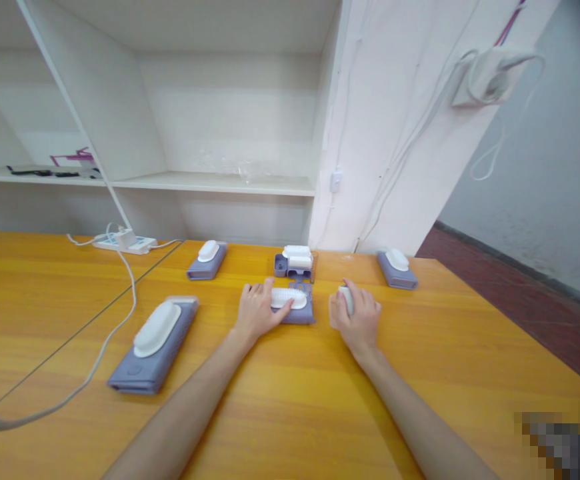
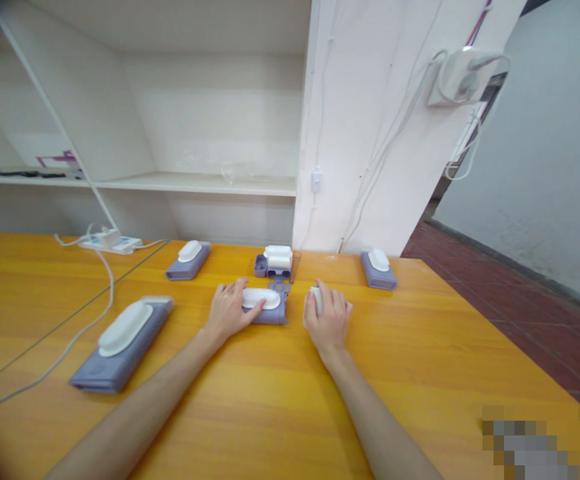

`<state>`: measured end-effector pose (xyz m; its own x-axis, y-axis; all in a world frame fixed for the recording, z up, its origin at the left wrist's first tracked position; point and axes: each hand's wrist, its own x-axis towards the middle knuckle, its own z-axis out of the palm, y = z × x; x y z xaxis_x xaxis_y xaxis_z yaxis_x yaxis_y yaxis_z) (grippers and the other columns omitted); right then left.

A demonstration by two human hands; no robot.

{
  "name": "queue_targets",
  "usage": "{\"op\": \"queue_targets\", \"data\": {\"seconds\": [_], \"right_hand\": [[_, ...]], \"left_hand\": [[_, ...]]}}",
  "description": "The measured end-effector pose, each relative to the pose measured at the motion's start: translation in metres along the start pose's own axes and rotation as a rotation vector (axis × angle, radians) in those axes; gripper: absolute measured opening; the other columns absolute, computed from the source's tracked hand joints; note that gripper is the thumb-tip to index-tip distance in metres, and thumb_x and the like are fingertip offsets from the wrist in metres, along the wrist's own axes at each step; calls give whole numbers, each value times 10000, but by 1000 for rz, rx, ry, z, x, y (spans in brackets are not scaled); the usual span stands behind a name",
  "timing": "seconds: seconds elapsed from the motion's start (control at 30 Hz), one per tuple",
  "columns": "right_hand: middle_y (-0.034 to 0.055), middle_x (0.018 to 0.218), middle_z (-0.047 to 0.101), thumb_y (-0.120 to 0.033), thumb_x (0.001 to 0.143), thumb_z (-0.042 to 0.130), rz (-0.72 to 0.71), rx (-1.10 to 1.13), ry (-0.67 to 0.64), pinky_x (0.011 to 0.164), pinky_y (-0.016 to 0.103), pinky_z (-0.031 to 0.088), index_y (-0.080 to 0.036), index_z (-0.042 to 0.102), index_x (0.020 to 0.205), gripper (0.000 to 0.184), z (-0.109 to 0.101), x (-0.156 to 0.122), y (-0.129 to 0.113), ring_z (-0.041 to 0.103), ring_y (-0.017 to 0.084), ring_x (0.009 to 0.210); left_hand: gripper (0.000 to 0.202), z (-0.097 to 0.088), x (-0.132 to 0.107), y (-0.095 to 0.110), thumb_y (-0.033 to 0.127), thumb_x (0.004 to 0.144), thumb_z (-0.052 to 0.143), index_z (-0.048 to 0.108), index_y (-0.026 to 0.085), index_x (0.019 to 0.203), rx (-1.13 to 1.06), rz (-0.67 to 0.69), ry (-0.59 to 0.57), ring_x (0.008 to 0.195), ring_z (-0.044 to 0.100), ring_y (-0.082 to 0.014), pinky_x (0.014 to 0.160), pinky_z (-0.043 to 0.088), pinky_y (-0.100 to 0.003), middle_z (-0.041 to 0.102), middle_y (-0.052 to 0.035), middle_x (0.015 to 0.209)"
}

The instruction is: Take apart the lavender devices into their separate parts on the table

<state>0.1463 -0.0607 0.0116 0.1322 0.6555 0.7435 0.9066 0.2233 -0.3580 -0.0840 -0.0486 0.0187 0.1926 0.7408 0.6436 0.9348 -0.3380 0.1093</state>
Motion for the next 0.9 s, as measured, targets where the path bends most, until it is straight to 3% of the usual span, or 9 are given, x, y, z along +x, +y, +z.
{"op": "queue_targets", "data": {"seconds": [0.27, 0.53, 0.8, 0.9], "right_hand": [[101, 898, 571, -365, 873, 399, 77, -80, -122, 729, 373, 334, -216, 593, 1148, 368, 7, 0, 6, 491, 256, 873], [129, 1088, 548, -322, 882, 391, -3, -41, -244, 803, 383, 390, -165, 472, 1281, 436, 10, -2, 2, 498, 260, 987], [151, 1136, 581, -454, 909, 360, -77, -111, -384, 857, 387, 389, -136, 509, 1223, 471, 14, -8, -1, 525, 266, 1041], [151, 1192, 558, -496, 898, 376, -94, -90, -364, 872, 396, 385, -141, 418, 1316, 550, 13, -8, -1, 512, 269, 1079]], "left_hand": [[511, 0, 0, 1, 586, 812, 446, 495, 146, 1066, 2, 0, 5, 822, 620, -271, 746, 376, -373, 660, -121, 853], [507, -1, 0, 1, 589, 811, 446, 492, 155, 1069, 18, 3, 1, 809, 618, -270, 743, 373, -373, 657, -111, 826], [501, 0, 0, 1, 591, 808, 448, 495, 163, 1065, 27, 5, 11, 805, 619, -265, 743, 373, -369, 656, -106, 830], [498, 0, 0, 2, 591, 809, 446, 497, 163, 1059, 23, 5, 13, 806, 620, -266, 741, 373, -369, 655, -107, 828]]}}
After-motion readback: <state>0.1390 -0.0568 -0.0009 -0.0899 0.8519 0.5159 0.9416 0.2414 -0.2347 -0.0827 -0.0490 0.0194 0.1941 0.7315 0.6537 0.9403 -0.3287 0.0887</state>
